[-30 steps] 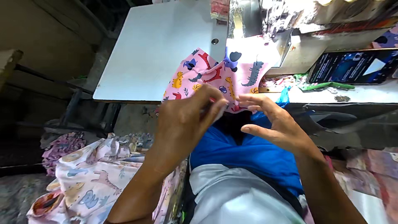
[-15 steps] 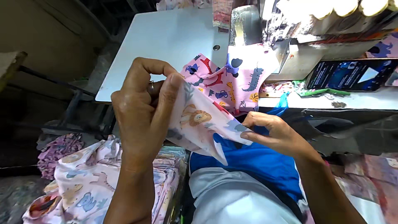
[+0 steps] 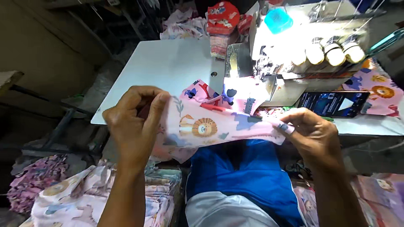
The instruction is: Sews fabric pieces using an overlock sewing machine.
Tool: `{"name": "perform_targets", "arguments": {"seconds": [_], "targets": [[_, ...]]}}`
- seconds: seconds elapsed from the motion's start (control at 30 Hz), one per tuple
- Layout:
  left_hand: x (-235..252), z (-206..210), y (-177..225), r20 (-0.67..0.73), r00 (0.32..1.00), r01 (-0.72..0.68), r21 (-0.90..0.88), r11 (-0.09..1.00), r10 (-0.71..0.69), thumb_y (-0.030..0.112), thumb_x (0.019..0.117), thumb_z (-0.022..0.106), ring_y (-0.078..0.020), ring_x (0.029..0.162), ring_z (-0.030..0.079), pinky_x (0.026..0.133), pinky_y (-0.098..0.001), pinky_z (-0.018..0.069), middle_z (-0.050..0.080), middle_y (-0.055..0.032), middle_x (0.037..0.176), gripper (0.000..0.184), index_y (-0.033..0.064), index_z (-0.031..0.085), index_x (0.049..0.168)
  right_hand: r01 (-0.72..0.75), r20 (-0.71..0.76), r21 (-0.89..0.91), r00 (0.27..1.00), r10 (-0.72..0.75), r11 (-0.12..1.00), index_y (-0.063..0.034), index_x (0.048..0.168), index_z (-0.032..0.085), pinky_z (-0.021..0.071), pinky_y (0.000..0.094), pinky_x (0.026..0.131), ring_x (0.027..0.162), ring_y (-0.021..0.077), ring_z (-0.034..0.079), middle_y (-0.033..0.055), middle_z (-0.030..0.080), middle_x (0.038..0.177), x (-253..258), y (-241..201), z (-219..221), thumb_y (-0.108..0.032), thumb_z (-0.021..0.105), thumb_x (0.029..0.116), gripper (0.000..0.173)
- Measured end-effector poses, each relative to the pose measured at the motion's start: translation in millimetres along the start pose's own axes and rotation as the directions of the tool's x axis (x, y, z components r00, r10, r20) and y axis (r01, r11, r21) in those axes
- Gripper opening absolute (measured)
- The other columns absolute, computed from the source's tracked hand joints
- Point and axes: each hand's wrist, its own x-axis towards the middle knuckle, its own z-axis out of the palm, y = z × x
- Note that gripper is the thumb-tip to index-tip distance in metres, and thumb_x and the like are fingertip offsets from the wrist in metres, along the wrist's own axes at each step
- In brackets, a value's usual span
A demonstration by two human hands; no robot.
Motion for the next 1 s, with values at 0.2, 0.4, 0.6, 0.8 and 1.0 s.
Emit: {"name": "perform_targets", "arguments": {"seconds": [0.2,0.4,0.6,0.8,1.0], "targets": [[86,74,-51,0.141,0.989,0.023,0.155,0.988,-0.045,0.021,0.1048,0.056,-0.0267,0.096,0.070,0.088,-0.0450,0.0539,0.072,-0.0182,0.106,0.028,-0.0014,0.069,0.116,0.009,-0.057,-0.443,0.998,-0.039,0.896,-0.0089,0.109,0.071,0.0553,0.0194,0.072,0.081,0.0022,0.067,0.0027,0.072,0.097,67,15,6,-0.017,0.068,0.0988,0.013],[97,131,3,0.424,0.876,-0.227,-0.059,0.972,0.230,0.054,0.0891,0.070,-0.0329,0.135,0.052,0.107,-0.0535,0.0414,0.062,-0.0122,0.140,0.056,0.0084,0.073,0.122,0.045,0.017,-0.427,0.999,-0.041,0.903,-0.0082,0.108,0.071,0.0528,0.0216,0.068,0.075,0.0039,0.064,0.0026,0.070,0.089,89,14,15,-0.018,0.063,0.1021,0.014],[78,139,30,0.364,0.908,-0.166,-0.142,0.976,0.208,0.026,0.0979,0.067,-0.0158,0.094,0.065,0.085,-0.0375,0.0480,0.071,-0.0036,0.095,0.019,0.0088,0.074,0.094,-0.146,-0.061,0.057,0.987,0.150,0.988,-0.0046,0.114,0.066,0.0646,0.0232,0.070,0.076,0.0070,0.074,-0.0009,0.075,0.092,40,28,29,-0.011,0.069,0.0959,0.020],[60,145,31,0.262,0.951,-0.144,-0.097,0.985,0.165,0.016,0.0982,0.066,-0.0057,0.076,0.059,0.068,-0.0190,0.0446,0.067,-0.0045,0.085,0.016,0.0034,0.074,0.092,-0.102,-0.299,0.013,0.949,0.101,0.995,-0.0055,0.097,0.074,0.0598,0.0183,0.078,0.086,0.0035,0.068,-0.0004,0.069,0.095,11,49,41,-0.013,0.073,0.0918,0.009],[71,164,19,0.288,0.935,-0.171,-0.144,0.975,0.207,0.008,0.0957,0.067,-0.0086,0.087,0.063,0.078,-0.0213,0.0489,0.068,-0.0059,0.093,0.008,0.0026,0.073,0.098,-0.116,-0.305,-0.040,0.947,0.098,0.992,-0.0076,0.106,0.072,0.0599,0.0210,0.081,0.092,0.0062,0.068,0.0009,0.067,0.104,22,63,33,-0.015,0.071,0.0946,0.014]]}}
